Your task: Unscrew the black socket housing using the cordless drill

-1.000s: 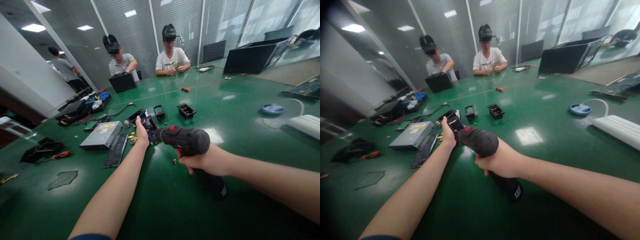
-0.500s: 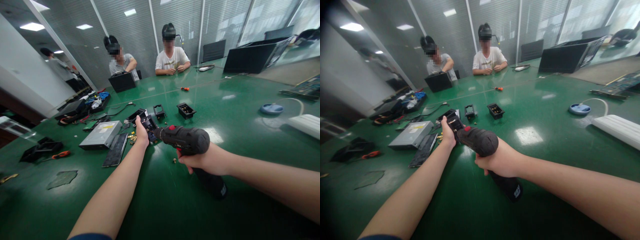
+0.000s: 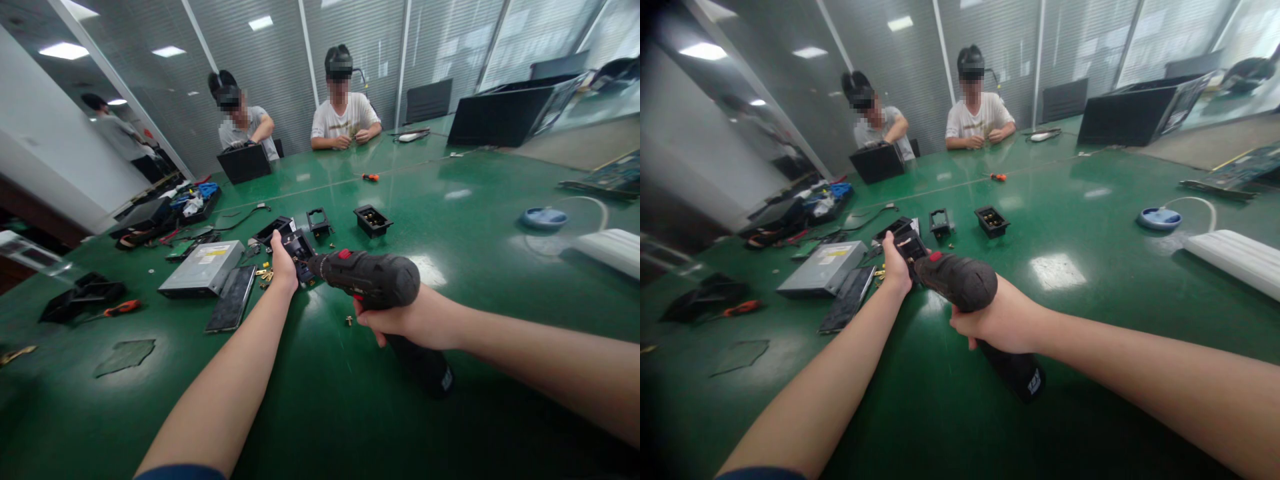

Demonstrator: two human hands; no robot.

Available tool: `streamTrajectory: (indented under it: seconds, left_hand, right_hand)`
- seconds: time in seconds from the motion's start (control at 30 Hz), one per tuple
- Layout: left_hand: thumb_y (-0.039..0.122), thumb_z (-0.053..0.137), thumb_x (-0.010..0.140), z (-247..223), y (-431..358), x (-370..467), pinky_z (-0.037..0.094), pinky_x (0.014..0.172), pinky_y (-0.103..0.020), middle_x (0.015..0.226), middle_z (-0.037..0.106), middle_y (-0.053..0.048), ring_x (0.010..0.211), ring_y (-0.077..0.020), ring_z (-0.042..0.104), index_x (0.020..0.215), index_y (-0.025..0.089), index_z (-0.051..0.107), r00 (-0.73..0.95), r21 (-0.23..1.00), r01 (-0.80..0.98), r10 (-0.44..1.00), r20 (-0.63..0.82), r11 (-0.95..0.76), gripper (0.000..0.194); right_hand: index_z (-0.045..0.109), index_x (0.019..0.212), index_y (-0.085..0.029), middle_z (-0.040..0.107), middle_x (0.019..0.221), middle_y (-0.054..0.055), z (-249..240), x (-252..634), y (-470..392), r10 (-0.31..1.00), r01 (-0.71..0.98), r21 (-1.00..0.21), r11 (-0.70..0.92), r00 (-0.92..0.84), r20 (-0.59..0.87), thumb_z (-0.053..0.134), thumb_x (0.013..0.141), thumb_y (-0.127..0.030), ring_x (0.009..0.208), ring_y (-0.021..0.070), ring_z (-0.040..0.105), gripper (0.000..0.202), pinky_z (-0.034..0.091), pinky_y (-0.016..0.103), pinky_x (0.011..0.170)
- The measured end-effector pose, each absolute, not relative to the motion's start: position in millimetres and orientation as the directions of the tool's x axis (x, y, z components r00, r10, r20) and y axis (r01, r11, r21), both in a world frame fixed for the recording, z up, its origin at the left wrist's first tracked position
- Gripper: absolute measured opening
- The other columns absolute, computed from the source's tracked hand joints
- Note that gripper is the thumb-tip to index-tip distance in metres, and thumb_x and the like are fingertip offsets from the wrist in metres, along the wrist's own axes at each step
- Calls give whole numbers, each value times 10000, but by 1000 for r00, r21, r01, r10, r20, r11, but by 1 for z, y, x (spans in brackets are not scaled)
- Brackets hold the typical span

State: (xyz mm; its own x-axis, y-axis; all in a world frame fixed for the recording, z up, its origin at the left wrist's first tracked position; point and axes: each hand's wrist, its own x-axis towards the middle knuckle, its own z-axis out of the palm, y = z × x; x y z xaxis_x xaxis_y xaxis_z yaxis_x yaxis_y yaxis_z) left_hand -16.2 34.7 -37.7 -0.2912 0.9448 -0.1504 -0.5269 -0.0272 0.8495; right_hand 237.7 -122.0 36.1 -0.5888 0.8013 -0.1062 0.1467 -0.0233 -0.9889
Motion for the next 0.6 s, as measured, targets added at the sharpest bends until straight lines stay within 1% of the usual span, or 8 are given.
streamTrajectory:
  seconds: [0.1, 0.23, 0.47, 0.6]
  left_hand:
    - [784, 613, 1129, -37, 34, -15, 782, 900, -428, 938, 881, -120, 1044, -353, 945, 996, 237, 764, -330, 853, -521, 926, -183, -17, 583]
    - [804, 632, 1113, -35, 34, -13, 785, 896, -423, 963, 890, -130, 1058, -363, 948, 1011, 237, 767, -325, 851, -524, 929, -176, -22, 592]
    - [857, 608, 1106, -33, 32, -12, 791, 874, -434, 926, 887, -114, 1024, -360, 948, 1007, 241, 776, -317, 861, -508, 935, -162, -23, 646]
    - [875, 673, 1065, -34, 32, -14, 790, 903, -447, 941, 888, -119, 1054, -373, 947, 1018, 245, 782, -295, 855, -517, 946, -136, -38, 641]
  right_hand:
    - [690, 831, -230, 689, 591, -51, 35, 239, -123, 805, 128, -992, -17, -587, -89, 784, 786, -134, 565, 174, 675, 143, 521, 302, 606]
    - [699, 836, -229, 688, 599, -48, 34, 239, -122, 802, 118, -993, -8, -593, -77, 786, 775, -136, 573, 178, 684, 141, 527, 307, 614]
    - [697, 833, -229, 690, 607, -45, 35, 238, -122, 806, 153, -988, -21, -582, -107, 782, 762, -140, 579, 180, 687, 142, 529, 308, 625]
    - [692, 823, -230, 690, 614, -45, 38, 238, -122, 800, 148, -989, -17, -592, -103, 775, 760, -148, 584, 180, 687, 132, 527, 308, 623]
